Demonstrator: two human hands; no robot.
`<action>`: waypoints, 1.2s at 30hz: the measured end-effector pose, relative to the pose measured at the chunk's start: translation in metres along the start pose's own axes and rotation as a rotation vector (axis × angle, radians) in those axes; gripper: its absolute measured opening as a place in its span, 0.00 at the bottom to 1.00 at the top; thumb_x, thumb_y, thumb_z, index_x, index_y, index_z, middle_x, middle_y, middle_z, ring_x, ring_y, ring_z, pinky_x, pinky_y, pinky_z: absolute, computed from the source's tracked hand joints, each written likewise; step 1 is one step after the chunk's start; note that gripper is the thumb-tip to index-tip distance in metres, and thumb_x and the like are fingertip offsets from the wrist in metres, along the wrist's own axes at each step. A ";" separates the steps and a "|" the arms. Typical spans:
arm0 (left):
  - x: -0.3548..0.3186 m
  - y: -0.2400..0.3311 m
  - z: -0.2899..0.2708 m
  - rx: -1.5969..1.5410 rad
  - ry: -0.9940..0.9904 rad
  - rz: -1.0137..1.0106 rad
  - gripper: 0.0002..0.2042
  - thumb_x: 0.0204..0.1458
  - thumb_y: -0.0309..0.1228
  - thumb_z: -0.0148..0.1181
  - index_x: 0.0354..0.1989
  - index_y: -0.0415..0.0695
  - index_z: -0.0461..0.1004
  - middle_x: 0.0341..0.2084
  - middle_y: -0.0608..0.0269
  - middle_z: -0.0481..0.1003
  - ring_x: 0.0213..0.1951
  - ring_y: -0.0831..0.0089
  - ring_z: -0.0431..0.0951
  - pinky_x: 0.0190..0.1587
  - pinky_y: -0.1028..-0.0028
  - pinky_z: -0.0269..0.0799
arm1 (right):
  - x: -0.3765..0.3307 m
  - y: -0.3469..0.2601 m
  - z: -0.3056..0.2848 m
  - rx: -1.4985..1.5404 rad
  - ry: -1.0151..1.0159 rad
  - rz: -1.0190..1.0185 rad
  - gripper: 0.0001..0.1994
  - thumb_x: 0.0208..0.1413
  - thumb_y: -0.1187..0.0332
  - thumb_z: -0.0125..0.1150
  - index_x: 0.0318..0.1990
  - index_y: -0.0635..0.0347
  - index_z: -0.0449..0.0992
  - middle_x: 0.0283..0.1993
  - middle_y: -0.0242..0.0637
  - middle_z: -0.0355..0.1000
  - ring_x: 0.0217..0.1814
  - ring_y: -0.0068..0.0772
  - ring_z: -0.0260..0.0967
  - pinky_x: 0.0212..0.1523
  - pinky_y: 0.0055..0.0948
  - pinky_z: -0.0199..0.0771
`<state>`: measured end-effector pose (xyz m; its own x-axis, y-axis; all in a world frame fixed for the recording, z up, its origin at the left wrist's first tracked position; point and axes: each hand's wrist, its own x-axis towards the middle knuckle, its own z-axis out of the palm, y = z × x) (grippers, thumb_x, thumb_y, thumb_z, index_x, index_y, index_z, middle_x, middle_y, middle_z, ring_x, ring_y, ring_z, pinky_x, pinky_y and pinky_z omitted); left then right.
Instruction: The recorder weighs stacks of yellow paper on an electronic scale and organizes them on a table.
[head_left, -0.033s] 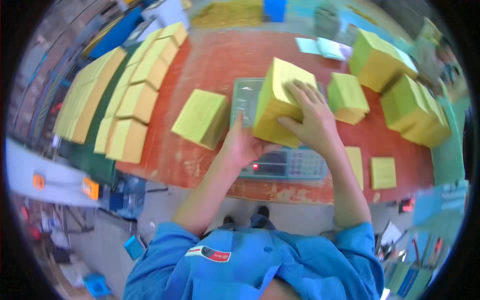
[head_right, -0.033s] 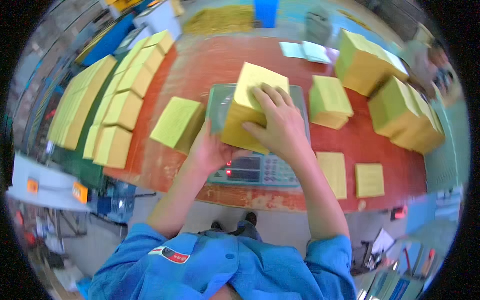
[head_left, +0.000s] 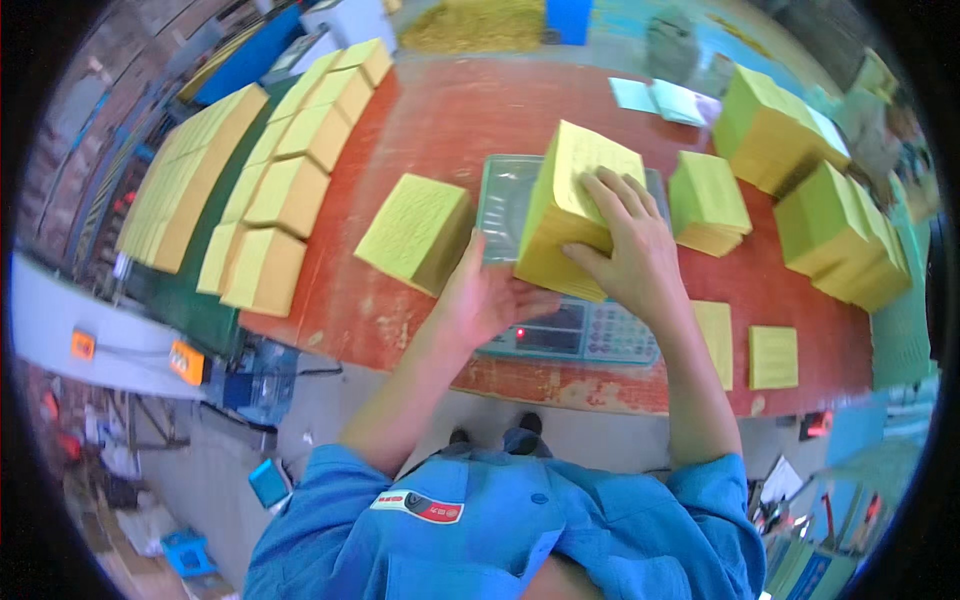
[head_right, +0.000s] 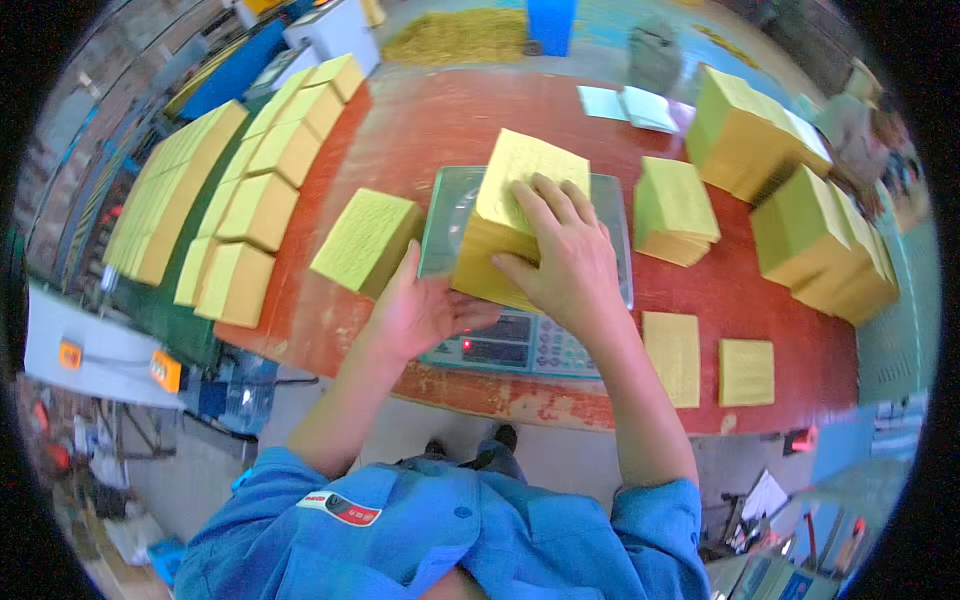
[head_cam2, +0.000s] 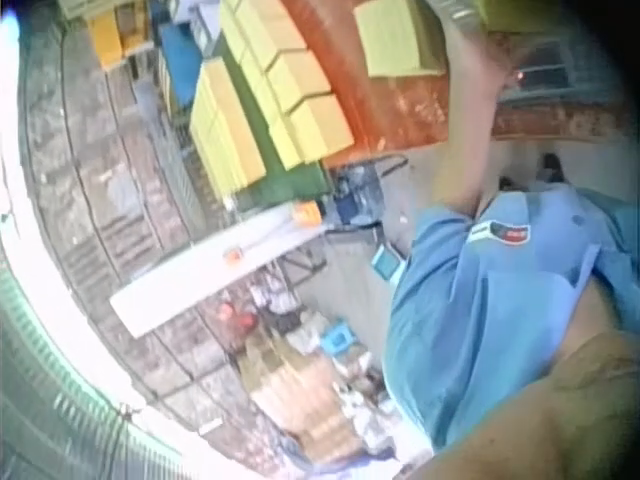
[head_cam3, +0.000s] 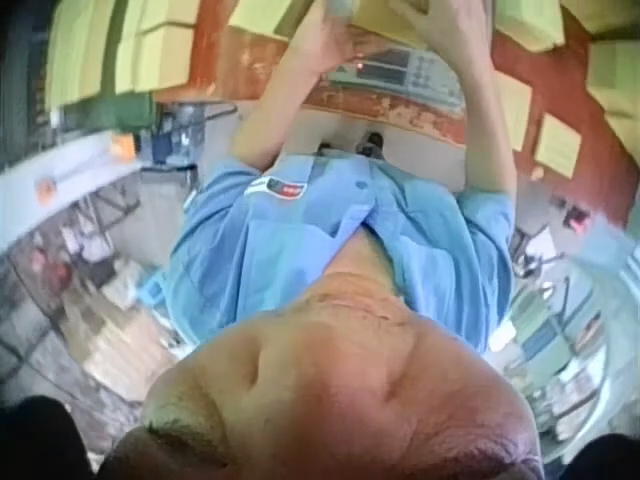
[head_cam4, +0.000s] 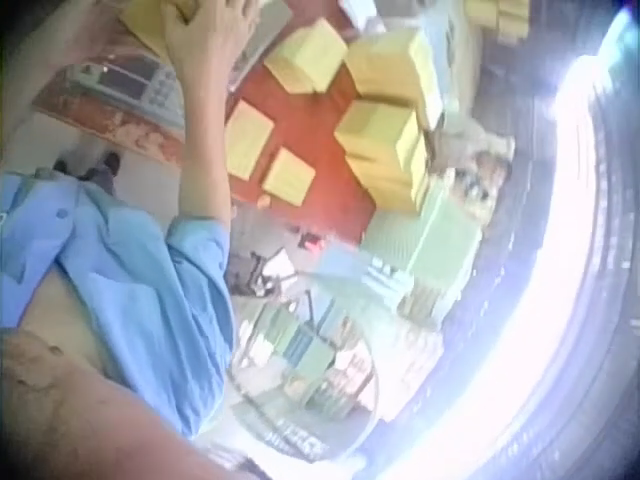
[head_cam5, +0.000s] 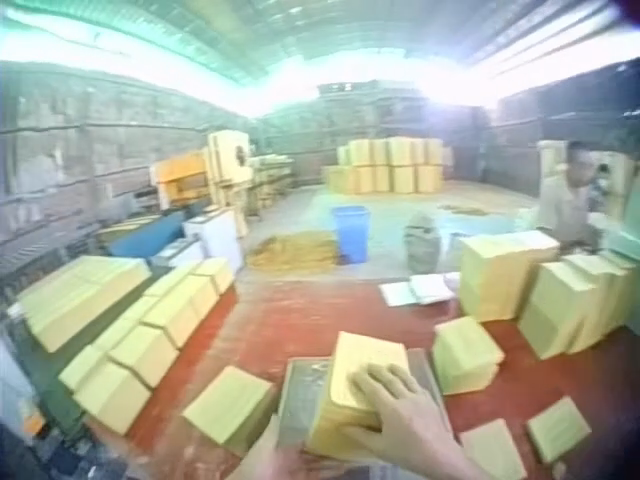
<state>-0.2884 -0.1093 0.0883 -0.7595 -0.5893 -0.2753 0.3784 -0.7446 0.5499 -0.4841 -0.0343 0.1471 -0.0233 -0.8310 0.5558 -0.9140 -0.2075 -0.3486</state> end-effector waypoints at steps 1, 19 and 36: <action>-0.025 0.012 -0.014 0.106 0.026 -0.152 0.38 0.58 0.64 0.38 0.65 0.44 0.60 0.61 0.50 0.65 0.56 0.49 0.70 0.57 0.53 0.69 | -0.005 -0.005 0.004 -0.051 -0.012 0.027 0.36 0.40 0.61 0.72 0.61 0.55 0.67 0.63 0.46 0.64 0.67 0.56 0.57 0.61 0.49 0.63; -0.124 0.123 -0.139 2.277 -0.083 0.314 0.50 0.33 0.45 0.68 0.71 0.58 0.51 0.69 0.42 0.46 0.69 0.45 0.49 0.67 0.45 0.46 | 0.002 -0.170 0.020 0.203 -0.026 -0.115 0.28 0.48 0.75 0.63 0.60 0.64 0.67 0.63 0.49 0.64 0.69 0.52 0.56 0.66 0.43 0.58; -0.256 0.033 -0.233 0.049 0.558 0.246 0.38 0.55 0.62 0.50 0.67 0.49 0.56 0.60 0.55 0.64 0.58 0.63 0.66 0.58 0.61 0.61 | -0.046 -0.231 0.221 0.584 -0.395 0.458 0.24 0.57 0.54 0.58 0.54 0.62 0.72 0.45 0.53 0.76 0.49 0.50 0.75 0.51 0.39 0.72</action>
<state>0.0421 -0.0557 -0.0068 -0.2558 -0.8275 -0.4999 0.4725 -0.5581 0.6821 -0.1821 -0.0622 0.0358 -0.0981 -0.9952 -0.0025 -0.4894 0.0504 -0.8706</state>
